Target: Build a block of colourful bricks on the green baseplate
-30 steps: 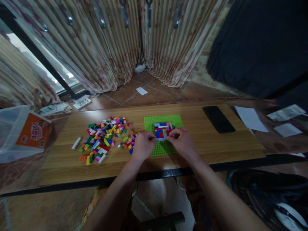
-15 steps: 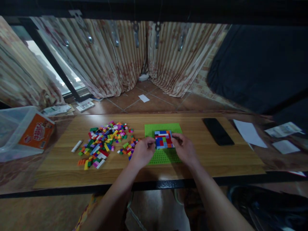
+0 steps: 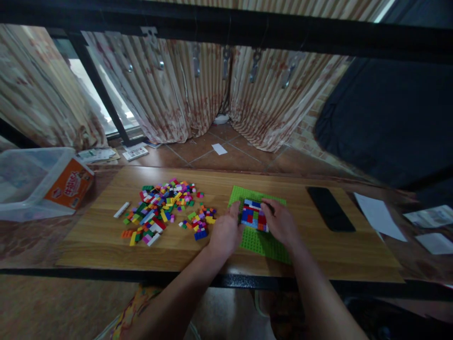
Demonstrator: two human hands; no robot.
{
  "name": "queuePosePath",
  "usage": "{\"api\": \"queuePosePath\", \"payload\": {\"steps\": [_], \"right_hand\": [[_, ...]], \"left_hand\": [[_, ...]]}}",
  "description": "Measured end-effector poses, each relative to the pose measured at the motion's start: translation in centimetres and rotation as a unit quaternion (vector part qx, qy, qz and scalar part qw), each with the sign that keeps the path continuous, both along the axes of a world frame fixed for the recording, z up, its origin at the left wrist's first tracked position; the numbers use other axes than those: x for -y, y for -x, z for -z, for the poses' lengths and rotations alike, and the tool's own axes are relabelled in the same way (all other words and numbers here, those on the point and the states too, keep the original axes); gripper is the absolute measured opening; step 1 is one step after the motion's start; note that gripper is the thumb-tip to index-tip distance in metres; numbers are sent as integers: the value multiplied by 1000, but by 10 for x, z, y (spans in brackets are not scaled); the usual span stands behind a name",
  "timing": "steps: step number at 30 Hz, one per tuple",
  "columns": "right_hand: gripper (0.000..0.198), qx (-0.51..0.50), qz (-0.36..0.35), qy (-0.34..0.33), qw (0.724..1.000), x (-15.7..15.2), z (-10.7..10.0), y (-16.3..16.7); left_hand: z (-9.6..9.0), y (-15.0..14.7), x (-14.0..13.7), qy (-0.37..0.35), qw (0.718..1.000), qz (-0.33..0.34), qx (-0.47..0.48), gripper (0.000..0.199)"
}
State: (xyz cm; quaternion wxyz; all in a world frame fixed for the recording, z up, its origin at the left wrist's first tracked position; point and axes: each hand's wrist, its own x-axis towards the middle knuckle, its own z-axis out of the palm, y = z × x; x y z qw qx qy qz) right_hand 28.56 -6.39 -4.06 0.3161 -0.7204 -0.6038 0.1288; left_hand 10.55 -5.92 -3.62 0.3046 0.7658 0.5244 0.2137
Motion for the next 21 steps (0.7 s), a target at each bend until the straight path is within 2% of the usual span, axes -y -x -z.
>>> {"api": "queuePosePath", "payload": {"steps": [5, 7, 10, 14, 18, 21], "right_hand": [[37, 49, 57, 50, 996, 7, -2, -17], [37, 77, 64, 62, 993, 9, -1, -18], [36, 91, 72, 71, 991, 9, -1, -17], [33, 52, 73, 105, 990, 12, -4, -14], [34, -55, 38, 162, 984, 20, -8, -5], [37, -79, 22, 166, 983, 23, -10, 2]], "left_hand": [[-2, -12, -3, -57, 993, -31, -98, 29], [-2, -15, -5, -53, 992, -42, -105, 24], [-1, -16, -9, -23, 999, -33, -26, 23], [-2, -12, -17, 32, 995, -27, 95, 34], [-5, -2, -28, 35, 989, -60, 132, 32], [-6, 3, -29, 42, 988, -70, 133, 31]]}}
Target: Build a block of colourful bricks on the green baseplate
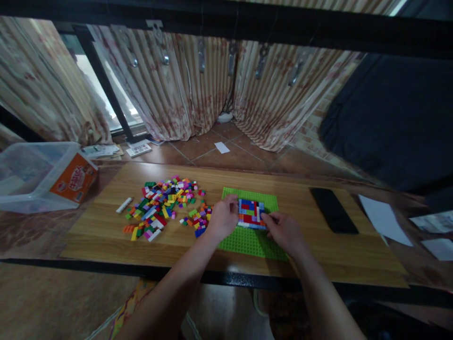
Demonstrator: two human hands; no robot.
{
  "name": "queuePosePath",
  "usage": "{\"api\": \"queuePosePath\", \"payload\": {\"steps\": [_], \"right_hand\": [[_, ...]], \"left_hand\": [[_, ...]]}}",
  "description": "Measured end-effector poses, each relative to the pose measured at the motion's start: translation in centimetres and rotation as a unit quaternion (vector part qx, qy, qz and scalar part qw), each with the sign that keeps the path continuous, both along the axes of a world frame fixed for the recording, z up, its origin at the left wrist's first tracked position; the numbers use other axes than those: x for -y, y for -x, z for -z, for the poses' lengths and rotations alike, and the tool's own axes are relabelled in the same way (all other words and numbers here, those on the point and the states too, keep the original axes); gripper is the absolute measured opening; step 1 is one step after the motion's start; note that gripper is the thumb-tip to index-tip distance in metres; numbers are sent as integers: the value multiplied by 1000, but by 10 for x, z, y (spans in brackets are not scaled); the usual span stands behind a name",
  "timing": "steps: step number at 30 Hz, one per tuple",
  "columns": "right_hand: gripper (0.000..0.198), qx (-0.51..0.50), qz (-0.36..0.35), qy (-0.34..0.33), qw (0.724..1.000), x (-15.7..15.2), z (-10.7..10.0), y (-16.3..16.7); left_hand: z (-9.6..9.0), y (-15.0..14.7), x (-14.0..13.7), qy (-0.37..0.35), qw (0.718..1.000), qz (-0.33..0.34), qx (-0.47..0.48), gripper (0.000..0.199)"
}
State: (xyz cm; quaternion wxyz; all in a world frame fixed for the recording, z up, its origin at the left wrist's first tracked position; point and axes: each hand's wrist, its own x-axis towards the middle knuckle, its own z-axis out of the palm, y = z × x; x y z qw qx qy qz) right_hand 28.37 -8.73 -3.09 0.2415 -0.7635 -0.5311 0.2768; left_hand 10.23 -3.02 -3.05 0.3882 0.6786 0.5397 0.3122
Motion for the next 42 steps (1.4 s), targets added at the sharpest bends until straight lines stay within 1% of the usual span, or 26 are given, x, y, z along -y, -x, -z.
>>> {"api": "queuePosePath", "payload": {"steps": [4, 7, 12, 17, 22, 25, 27, 28, 30, 31, 33, 36, 39, 42], "right_hand": [[45, 52, 10, -18, 998, -6, 1, 2], [45, 87, 7, -23, 996, -11, 3, 1], [43, 85, -1, -20, 996, -13, 6, 1], [44, 75, -13, -40, 996, -11, 8, 1], [49, 138, -18, -63, 988, -11, 8, 2], [51, 172, 28, -76, 982, -14, 6, 7], [51, 183, 64, -107, 975, -17, 5, 13], [54, 187, 68, -131, 971, -18, 6, 16], [61, 201, 38, -167, 964, -21, 9, 22], [62, 211, 18, -170, 962, -22, 11, 25], [61, 226, -11, -149, 963, -22, 15, 29], [57, 229, -25, -117, 966, -22, 20, 32], [53, 223, -46, -125, 966, -22, 23, 31], [47, 210, -72, -148, 964, -24, 26, 29]], "left_hand": [[1, 0, 10, 5, 1000, 2, -14, 26], [0, -1, 15, 20, 1000, 16, -18, 25], [0, -4, 15, 55, 998, 4, -16, 29], [4, -4, 15, 49, 998, 1, -33, 26], [9, -3, 23, 49, 999, 3, -3, 26], [8, -2, 27, 64, 998, -1, 3, 25], [7, -1, 29, 68, 998, 3, -7, 25], [6, -1, 30, 68, 998, 7, -12, 27], [4, 0, 31, 62, 998, 10, -26, 30], [3, 0, 31, 59, 998, 12, -33, 31], [2, 1, 32, 50, 998, 14, -47, 31], [2, 4, 32, 36, 997, 25, -59, 30], [-1, 10, 31, 12, 997, 37, -69, 25], [-8, 22, 26, -21, 995, 12, -95, 25]]}}
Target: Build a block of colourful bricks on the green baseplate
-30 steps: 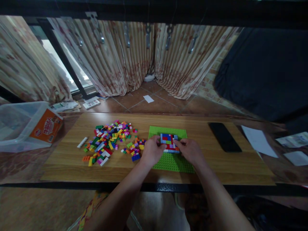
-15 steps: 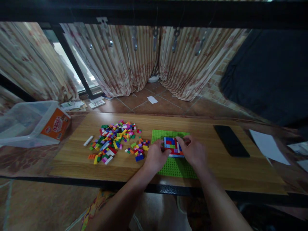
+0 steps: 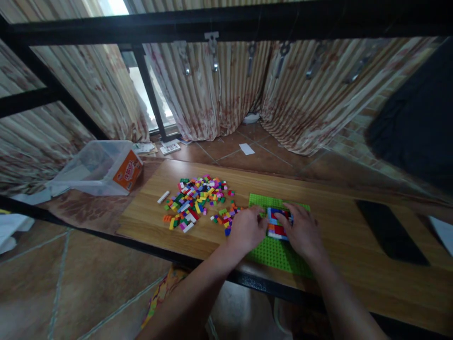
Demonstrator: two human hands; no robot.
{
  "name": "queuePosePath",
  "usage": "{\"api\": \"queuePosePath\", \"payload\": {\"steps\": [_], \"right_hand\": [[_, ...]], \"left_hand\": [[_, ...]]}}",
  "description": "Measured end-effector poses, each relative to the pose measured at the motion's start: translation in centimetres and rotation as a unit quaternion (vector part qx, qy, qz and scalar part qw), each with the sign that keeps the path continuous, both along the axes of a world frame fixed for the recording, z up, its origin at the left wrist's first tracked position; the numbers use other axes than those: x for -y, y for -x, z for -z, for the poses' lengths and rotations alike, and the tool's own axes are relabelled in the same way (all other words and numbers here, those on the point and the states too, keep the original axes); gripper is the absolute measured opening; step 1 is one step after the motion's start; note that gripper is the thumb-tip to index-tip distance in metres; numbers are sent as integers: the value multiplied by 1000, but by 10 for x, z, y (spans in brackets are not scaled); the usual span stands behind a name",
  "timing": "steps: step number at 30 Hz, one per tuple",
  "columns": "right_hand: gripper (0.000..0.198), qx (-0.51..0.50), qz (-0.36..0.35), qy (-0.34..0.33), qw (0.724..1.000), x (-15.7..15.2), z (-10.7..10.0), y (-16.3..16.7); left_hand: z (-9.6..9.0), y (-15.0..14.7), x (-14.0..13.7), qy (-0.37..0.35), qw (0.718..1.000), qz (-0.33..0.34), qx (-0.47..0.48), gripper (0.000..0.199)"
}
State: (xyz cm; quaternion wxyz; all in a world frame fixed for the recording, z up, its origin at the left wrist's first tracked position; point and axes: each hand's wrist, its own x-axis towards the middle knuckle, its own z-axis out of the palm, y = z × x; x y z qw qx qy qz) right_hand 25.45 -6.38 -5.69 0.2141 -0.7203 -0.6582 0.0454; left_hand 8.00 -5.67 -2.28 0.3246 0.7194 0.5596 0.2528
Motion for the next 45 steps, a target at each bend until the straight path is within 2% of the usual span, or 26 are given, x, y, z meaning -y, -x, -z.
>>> {"api": "queuePosePath", "payload": {"steps": [3, 6, 8, 10, 12, 14, 16, 19, 22, 25, 27, 30, 35, 40, 45], "right_hand": [[43, -6, -27, -12, 1000, -2, 4, 1], [41, -12, -33, -34, 999, -4, 7, 2], [40, -16, -32, -63, 997, -3, 5, 3], [37, -15, -34, -113, 993, 1, 1, 8], [30, -21, -66, -172, 983, 9, -6, 19], [21, -53, -153, -194, 967, 19, -12, 37], [17, -73, -238, -176, 952, 30, -15, 57], [18, -77, -299, -144, 940, 40, -15, 84], [18, -69, -308, -110, 942, 40, -13, 98], [15, -56, -309, -86, 945, 35, -10, 102], [14, -49, -314, -78, 945, 32, -8, 102], [12, -52, -317, -68, 944, 31, -5, 102], [11, -64, -317, -59, 945, 31, -5, 102], [11, -54, -330, -84, 939, 31, -1, 103], [10, -46, -321, -72, 943, 32, -1, 103]], "left_hand": [[-7, 22, -9, -24, 999, -24, -14, 21], [-9, 53, -22, -44, 998, -28, 22, 17], [-9, 75, -33, -42, 996, -33, 66, 19], [-8, 92, -42, -57, 992, -73, 89, 18], [-7, 103, -48, -70, 990, -99, 77, 18], [-8, 107, -50, -78, 989, -112, 59, 20], [-9, 108, -50, -82, 988, -124, 42, 21], [-11, 110, -49, -82, 983, -161, 20, 23], [-14, 125, -52, -73, 970, -232, -15, 24], [-16, 150, -61, -64, 943, -319, -70, 33], [-14, 167, -69, -79, 926, -353, -112, 41], [-8, 182, -81, -79, 926, -337, -152, 48], [1, 182, -91, -53, 938, -274, -204, 51], [3, 183, -92, -39, 938, -264, -222, 47], [5, 184, -90, -35, 938, -256, -232, 43]]}}
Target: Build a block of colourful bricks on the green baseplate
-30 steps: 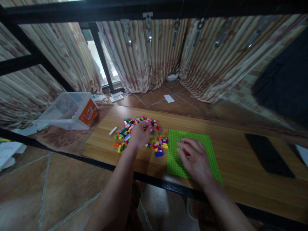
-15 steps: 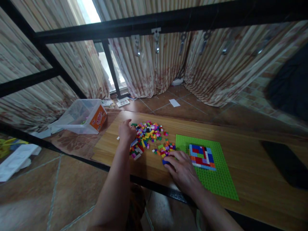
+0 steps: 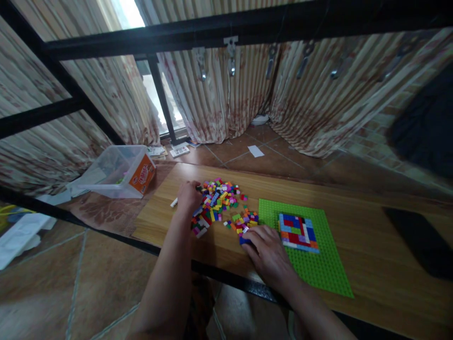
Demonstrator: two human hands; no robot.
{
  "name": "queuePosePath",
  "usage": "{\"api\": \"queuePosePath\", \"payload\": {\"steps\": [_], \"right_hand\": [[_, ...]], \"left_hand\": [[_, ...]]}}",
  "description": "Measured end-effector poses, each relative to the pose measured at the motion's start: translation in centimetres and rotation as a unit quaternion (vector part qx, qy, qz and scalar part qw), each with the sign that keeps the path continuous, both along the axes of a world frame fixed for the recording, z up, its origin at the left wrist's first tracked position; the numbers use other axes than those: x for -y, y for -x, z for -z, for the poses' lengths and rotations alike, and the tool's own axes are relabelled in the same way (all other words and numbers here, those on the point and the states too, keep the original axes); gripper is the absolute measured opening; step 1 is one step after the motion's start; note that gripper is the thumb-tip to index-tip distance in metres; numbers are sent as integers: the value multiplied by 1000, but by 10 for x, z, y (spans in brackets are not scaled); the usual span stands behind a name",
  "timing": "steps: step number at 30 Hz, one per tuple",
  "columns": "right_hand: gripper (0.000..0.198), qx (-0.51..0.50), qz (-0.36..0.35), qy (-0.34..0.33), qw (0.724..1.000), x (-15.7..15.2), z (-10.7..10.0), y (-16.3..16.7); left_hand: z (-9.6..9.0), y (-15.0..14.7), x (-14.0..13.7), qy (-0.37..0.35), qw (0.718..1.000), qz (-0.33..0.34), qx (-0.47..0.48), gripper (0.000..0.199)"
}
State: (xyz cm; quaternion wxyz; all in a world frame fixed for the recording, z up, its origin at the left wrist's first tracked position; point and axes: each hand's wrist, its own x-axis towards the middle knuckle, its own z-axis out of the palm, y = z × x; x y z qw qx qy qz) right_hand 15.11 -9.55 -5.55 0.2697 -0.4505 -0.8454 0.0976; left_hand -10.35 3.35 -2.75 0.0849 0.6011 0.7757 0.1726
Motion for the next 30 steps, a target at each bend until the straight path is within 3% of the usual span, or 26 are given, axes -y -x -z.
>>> {"api": "queuePosePath", "payload": {"steps": [7, 11, 16, 19, 22, 25, 30], "right_hand": [[12, -38, 20, 28, 999, 3, -7, 3], [17, -126, 48, 36, 990, 5, -15, -1], [17, -211, 105, 21, 972, 1, -26, -23], [16, -229, 157, 16, 961, -6, -31, -43], [17, -248, 190, 16, 950, -6, -36, -55], [17, -251, 165, 19, 954, 4, -36, -52], [32, -183, 26, 54, 981, 27, -34, -34]], "left_hand": [[-8, -4, 5, -8, 1000, 5, 8, 35], [-19, -11, 7, -86, 990, 28, 110, 33], [-19, -57, 22, -142, 925, 205, 288, 30], [-16, -97, 38, -107, 895, 297, 316, 26], [-13, -128, 50, -101, 885, 336, 307, 27], [-10, -147, 54, -93, 881, 370, 279, 30], [-2, -160, 47, -77, 881, 395, 247, 28]]}}
